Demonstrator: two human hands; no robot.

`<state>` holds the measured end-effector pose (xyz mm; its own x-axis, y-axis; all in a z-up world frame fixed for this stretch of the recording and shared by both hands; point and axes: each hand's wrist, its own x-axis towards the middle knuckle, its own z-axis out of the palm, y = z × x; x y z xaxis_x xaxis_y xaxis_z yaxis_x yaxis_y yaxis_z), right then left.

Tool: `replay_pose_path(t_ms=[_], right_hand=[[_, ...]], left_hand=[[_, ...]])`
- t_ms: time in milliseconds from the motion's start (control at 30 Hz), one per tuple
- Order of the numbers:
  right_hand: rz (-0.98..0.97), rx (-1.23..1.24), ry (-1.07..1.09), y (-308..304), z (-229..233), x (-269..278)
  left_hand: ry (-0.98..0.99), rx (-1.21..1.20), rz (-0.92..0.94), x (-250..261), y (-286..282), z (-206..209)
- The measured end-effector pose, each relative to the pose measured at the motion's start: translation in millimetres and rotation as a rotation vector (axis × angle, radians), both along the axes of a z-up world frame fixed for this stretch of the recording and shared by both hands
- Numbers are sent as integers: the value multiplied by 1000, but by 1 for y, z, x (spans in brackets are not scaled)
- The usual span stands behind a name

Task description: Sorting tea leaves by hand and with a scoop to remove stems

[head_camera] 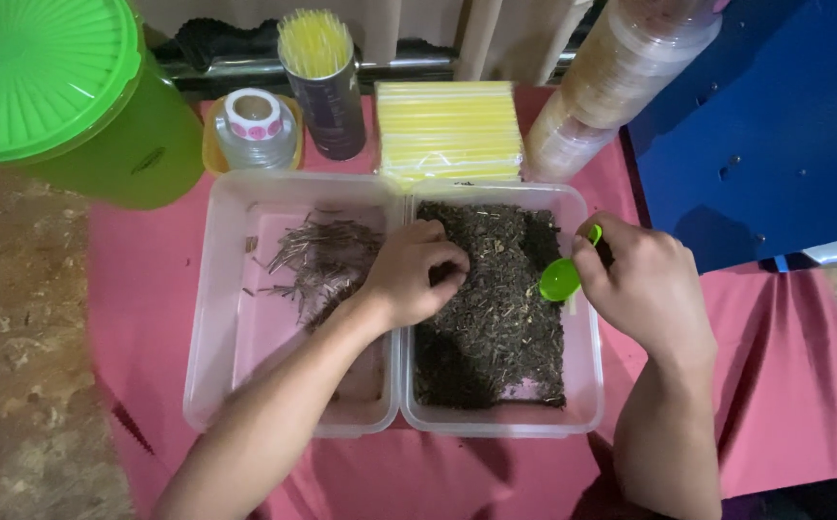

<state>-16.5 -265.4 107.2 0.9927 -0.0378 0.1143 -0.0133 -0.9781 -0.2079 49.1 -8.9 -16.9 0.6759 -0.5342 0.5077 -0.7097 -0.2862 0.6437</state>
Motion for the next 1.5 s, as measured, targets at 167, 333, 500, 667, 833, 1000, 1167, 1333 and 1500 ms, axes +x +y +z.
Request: replay_pose_path(t_ms=[167, 333, 500, 667, 833, 1000, 1167, 1333, 1500], right_hand=[[-9, 82, -36, 2, -3, -3], [-23, 21, 156, 7, 7, 0], [-79, 51, 267, 7, 3, 10], [-111, 49, 287, 7, -6, 16], [-171, 52, 229, -4, -11, 22], [-215, 114, 270, -2, -12, 25], [-105, 335, 86, -4, -14, 23], [-68, 415, -21, 0, 0, 15], [-63, 340, -3, -1, -1, 14]], left_hand=[[-37, 243, 23, -10, 4, 8], [9, 202, 29, -4, 3, 1], [71, 29, 52, -7, 1, 4], [86, 78, 61, -8, 2, 8], [76, 102, 57, -5, 1, 3], [53, 146, 58, -7, 2, 6], [30, 156, 80, -3, -1, -1], [-2, 158, 83, -6, 0, 4], [16, 145, 72, -6, -1, 4]])
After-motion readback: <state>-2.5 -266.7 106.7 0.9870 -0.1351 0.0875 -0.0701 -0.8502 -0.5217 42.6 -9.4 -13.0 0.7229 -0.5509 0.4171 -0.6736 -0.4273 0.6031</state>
